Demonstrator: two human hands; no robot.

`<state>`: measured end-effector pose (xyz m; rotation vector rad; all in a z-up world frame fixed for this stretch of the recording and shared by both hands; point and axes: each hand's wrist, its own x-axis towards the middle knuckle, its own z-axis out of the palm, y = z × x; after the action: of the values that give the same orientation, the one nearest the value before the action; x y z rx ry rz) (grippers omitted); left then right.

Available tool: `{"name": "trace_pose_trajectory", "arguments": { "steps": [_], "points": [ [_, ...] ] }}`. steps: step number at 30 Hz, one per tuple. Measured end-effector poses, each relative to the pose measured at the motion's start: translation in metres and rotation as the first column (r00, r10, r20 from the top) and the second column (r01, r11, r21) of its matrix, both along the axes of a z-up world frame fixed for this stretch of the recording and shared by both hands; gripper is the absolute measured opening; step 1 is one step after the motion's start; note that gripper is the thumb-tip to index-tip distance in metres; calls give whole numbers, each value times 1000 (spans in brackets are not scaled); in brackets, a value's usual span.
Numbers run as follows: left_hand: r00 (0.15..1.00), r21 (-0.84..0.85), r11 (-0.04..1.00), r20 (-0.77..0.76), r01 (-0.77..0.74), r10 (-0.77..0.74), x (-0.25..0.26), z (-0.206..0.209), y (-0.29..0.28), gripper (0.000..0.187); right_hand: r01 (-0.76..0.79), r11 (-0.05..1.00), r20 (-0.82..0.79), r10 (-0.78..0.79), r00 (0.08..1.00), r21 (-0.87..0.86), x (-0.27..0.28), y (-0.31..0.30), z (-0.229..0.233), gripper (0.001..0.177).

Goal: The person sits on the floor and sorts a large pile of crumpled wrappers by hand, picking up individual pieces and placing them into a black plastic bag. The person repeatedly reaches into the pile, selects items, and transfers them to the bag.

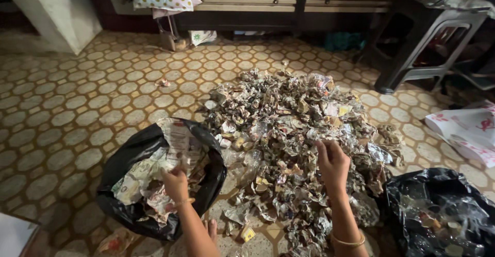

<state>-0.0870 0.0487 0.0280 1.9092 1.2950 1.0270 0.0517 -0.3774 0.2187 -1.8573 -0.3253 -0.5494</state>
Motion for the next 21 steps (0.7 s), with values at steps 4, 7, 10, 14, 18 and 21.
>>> {"name": "trace_pose_trajectory", "arguments": {
  "steps": [4,7,10,14,18,21],
  "points": [
    [996,67,997,70,46,-51,14,-6,-14,50,-16,1000,-16,15,1000,-13,-6,5,6,18],
    [985,201,979,162,31,-64,42,4,-25,44,-17,1000,-42,18,999,8,-7,-1,10,17],
    [978,244,960,-190,135,-89,61,0,-28,42,10,999,-108,-6,994,37,-7,-14,9,17],
    [992,371,927,-123,51,-5,78,-28,-28,44,54,997,-36,-52,998,48,0,-41,10,17],
    [851,353,919,-524,174,41,89,-43,-34,55,68,989,-47,-63,997,130,10,-71,6,17],
    [844,227,963,-537,145,-1,99,-13,-51,54,93,976,-96,-76,992,198,15,-92,5,18]
  ]
}}
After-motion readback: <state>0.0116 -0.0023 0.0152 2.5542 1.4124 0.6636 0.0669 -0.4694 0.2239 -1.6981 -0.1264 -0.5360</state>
